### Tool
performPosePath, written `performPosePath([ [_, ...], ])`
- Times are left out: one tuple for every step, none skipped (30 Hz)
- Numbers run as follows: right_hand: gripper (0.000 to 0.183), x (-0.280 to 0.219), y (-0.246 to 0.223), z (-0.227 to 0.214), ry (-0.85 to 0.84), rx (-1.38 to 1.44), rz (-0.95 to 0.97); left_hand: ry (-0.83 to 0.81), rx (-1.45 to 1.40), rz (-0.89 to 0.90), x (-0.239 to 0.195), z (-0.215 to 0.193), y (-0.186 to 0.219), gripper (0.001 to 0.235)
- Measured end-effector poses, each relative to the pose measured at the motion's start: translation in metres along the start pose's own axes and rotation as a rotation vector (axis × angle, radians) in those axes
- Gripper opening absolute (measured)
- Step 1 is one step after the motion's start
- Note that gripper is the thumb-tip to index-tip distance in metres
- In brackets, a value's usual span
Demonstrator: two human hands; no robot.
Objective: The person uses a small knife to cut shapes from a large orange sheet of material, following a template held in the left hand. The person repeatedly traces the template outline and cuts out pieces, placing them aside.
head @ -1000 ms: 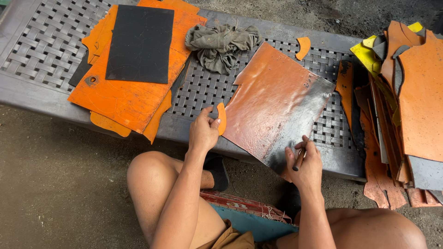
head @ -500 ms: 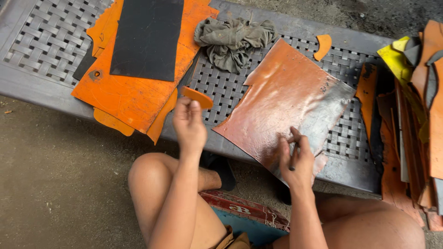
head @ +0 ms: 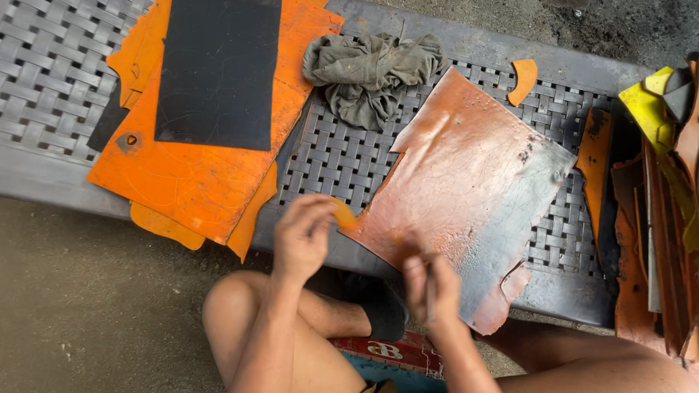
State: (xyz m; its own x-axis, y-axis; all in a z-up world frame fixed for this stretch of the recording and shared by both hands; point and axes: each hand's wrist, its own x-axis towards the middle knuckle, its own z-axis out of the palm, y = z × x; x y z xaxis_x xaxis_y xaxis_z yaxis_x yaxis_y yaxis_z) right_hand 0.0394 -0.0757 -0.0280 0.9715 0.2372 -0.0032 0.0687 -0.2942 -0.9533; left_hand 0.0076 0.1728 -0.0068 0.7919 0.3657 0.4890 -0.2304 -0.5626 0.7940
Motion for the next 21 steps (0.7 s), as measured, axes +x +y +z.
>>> performPosePath([
  [0.012,0.017,0.001,-0.019,0.036,-0.112,-0.216,-0.109,0.055,0.028,0.004,0.005,0.002,0.02],
  [0.014,0.032,0.0,-0.032,0.055,-0.124,-0.212,-0.217,0.108,0.057,0.007,0.011,0.005,0.024],
  [0.016,0.043,-0.002,-0.042,0.074,-0.134,-0.204,-0.329,0.164,0.084,0.007,0.016,0.009,0.029],
  [0.016,0.048,-0.006,-0.049,0.054,-0.187,-0.159,-0.385,0.182,0.077,0.006,0.022,0.014,0.029],
  [0.016,0.055,-0.011,-0.053,0.036,-0.232,-0.119,-0.44,0.208,0.075,0.007,0.026,0.018,0.029],
  [0.016,0.058,-0.017,-0.055,0.018,-0.277,-0.079,-0.495,0.234,0.074,0.008,0.029,0.022,0.029],
  [0.016,0.06,-0.021,-0.051,-0.017,-0.273,-0.152,-0.498,0.242,0.071,0.009,0.032,0.026,0.029],
  [0.017,0.06,-0.025,-0.046,-0.052,-0.269,-0.225,-0.502,0.25,0.068,0.009,0.035,0.03,0.029],
  [0.018,0.06,-0.027,-0.042,-0.088,-0.267,-0.301,-0.501,0.256,0.066,0.009,0.036,0.034,0.029],
  [0.018,0.058,-0.029,-0.039,-0.095,-0.286,-0.311,-0.537,0.261,0.036,0.009,0.034,0.036,0.028],
  [0.017,0.058,-0.028,-0.036,-0.103,-0.308,-0.326,-0.566,0.266,0.006,0.011,0.033,0.037,0.027],
  [0.017,0.058,-0.026,-0.036,-0.111,-0.329,-0.341,-0.595,0.27,-0.023,0.013,0.032,0.038,0.026],
  [0.016,0.057,-0.023,-0.036,-0.038,-0.342,-0.317,-0.632,0.292,-0.043,0.015,0.031,0.039,0.026],
  [0.016,0.057,-0.019,-0.036,0.035,-0.353,-0.291,-0.67,0.314,-0.063,0.019,0.029,0.038,0.027],
  [0.015,0.055,-0.014,-0.037,0.107,-0.367,-0.263,-0.708,0.332,-0.087,0.021,0.03,0.038,0.027],
  [0.014,0.053,-0.009,-0.038,0.136,-0.367,-0.276,-0.72,0.347,-0.113,0.022,0.032,0.038,0.026],
  [0.013,0.051,-0.005,-0.038,0.165,-0.365,-0.29,-0.731,0.363,-0.139,0.025,0.034,0.039,0.027],
  [0.012,0.051,-0.001,-0.038,0.194,-0.362,-0.305,-0.742,0.379,-0.165,0.028,0.037,0.039,0.028],
  [0.014,0.044,0.003,-0.038,0.179,-0.37,-0.301,-0.688,0.393,-0.129,0.024,0.039,0.04,0.035],
  [0.015,0.04,0.007,-0.035,0.164,-0.378,-0.298,-0.635,0.407,-0.093,0.02,0.041,0.042,0.043],
  [0.016,0.043,0.008,-0.032,0.161,-0.38,-0.309,-0.573,0.427,-0.039,0.021,0.044,0.042,0.051],
])
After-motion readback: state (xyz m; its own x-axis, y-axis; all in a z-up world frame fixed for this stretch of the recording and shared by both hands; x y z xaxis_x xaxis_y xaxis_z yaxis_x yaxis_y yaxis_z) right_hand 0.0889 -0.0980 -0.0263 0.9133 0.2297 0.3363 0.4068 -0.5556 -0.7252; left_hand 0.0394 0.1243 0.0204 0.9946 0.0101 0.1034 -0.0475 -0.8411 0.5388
